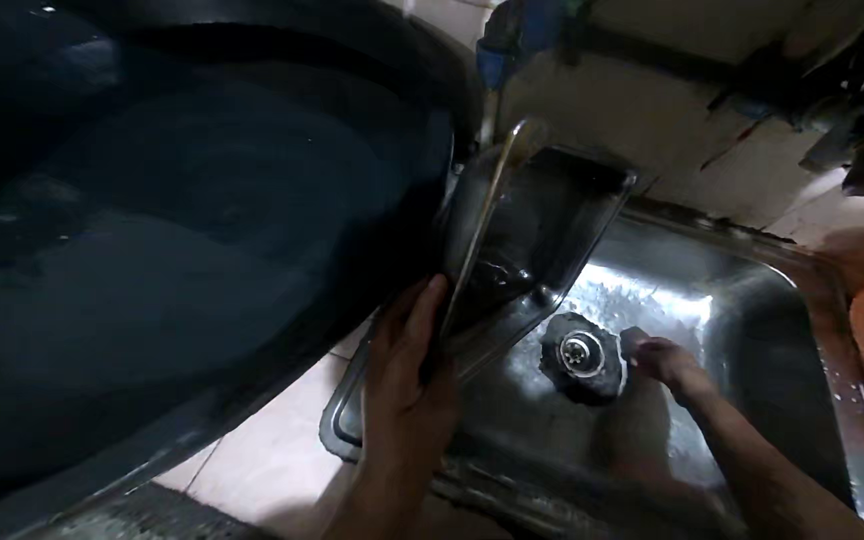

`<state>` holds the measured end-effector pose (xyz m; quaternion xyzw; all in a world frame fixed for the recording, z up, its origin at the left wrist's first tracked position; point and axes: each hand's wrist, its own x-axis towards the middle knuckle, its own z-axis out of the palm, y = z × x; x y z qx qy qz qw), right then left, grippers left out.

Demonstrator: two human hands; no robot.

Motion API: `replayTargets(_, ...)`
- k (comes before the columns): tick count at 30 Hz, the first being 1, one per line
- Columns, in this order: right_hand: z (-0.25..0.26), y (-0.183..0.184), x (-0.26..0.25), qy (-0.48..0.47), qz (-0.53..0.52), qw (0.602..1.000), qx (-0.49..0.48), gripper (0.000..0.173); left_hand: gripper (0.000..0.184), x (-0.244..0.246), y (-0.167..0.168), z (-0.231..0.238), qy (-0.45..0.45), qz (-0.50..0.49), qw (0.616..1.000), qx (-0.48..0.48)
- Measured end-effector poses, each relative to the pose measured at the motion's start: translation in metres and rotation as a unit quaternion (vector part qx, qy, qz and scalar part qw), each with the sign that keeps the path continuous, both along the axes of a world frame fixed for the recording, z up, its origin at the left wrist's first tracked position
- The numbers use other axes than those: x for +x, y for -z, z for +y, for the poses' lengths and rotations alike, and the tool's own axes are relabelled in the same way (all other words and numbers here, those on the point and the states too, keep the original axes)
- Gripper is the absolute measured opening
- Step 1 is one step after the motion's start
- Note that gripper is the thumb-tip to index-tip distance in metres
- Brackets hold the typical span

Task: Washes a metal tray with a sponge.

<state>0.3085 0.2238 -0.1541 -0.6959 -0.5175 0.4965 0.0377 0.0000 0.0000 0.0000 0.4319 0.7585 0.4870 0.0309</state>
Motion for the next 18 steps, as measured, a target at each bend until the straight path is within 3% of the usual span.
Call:
replayTargets(4,-0.012,-0.012,-0.003,0.0,0.025,1.0,0.005,0.025,0.064,-0.001,0.0,0.0,0.001,-0.017,1.0,-0.005)
replayTargets(8,-0.018,-0.008,-0.037,-0.164,-0.043,0.985,0.024,0.025,0.063,-0.003,0.0,0.002,0.006,-0.012,1.0,0.003)
replayTargets(13,-0.02,0.016,-0.087,-0.384,-0.235,0.893,-0.007,0.039,0.059,-0.004,0.0,-0.003,0.001,-0.021,1.0,-0.01)
replayTargets(16,-0.022,0.022,-0.107,-0.442,-0.297,0.846,-0.03,0.044,0.059,-0.001,-0.003,-0.006,-0.013,-0.025,0.999,-0.019)
replayTargets(18,-0.023,0.03,-0.113,-0.447,-0.321,0.834,-0.028,0.045,0.056,-0.002,-0.003,-0.008,-0.015,-0.016,1.0,-0.016)
